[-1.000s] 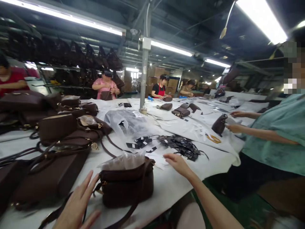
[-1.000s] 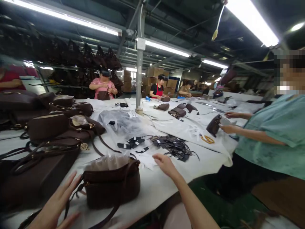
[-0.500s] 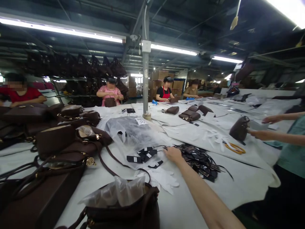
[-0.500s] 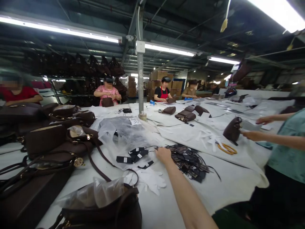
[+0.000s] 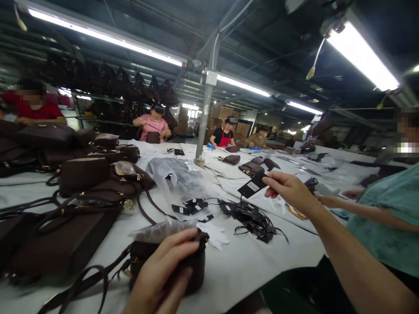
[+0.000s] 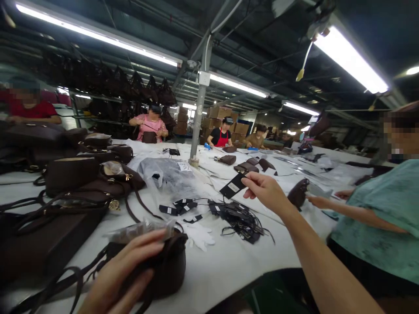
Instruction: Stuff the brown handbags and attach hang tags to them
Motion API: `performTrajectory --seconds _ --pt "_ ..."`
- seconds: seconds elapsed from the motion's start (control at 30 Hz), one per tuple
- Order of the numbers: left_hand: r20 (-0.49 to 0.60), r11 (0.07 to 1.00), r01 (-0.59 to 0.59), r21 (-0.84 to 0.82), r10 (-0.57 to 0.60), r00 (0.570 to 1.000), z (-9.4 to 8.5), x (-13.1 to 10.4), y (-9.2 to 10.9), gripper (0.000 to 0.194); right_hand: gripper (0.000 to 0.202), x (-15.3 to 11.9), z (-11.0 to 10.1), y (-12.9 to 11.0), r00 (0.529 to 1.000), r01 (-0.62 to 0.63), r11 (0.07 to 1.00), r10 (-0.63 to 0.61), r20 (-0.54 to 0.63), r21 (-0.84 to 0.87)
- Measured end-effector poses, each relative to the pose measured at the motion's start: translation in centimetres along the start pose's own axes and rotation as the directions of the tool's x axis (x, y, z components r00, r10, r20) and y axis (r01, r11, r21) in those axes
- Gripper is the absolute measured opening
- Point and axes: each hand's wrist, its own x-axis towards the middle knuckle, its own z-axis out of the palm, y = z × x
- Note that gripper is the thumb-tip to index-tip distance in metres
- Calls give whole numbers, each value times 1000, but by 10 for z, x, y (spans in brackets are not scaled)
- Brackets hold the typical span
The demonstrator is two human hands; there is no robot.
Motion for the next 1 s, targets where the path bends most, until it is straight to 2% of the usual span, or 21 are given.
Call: performTrajectory --seconds 0.07,0.1,0.17,0.2,0.27,0.3,0.37,0.5,0.6,0.7,0.8,0.9,1.0 --pt "93 965 16 -261 9 996 41 37 23 44 47 -17 0 -31 1000 6 997 -7 14 74" --pt "84 935 1 -354 31 996 59 56 26 53 49 -23 3 -44 1000 11 994 -13 22 106" --pt "109 921 -5 -388 51 993 90 86 17 62 50 -33 10 -62 999 14 988 -22 48 156" --pt "143 925 33 -378 24 989 102 97 7 57 49 -37 13 -68 998 10 985 -22 65 174" --pt "260 917 146 -372 -48 965 117 110 -13 28 45 -42 18 -71 997 -3 978 -13 76 207" --pt "293 910 185 -371 -74 953 120 112 -21 16 42 -43 18 -69 998 -13 975 -1 63 223" --pt "329 899 219 -378 -91 940 117 111 -31 15 32 -45 12 -59 999 -35 964 36 -1 264" --pt "346 954 134 -270 -34 938 95 112 -28 17 16 -45 -10 -25 967 -94 901 184 -177 423" --pt "398 984 116 -131 -55 916 91 131 -26 16 17 -43 -18 2 927 -163 821 317 -199 547" --pt "466 985 155 -79 -101 879 106 158 -28 14 17 -42 -20 22 901 -111 745 355 -250 658" --pt "547 976 216 -21 -170 820 128 181 -34 27 18 -43 -26 38 869 -19 695 367 -332 719" --pt "613 963 252 99 -258 746 146 198 -44 36 22 -44 -34 56 860 -40 691 392 -327 722" --pt "636 957 240 164 -289 716 157 210 -56 45 22 -45 -36 77 860 -107 735 406 -309 670"
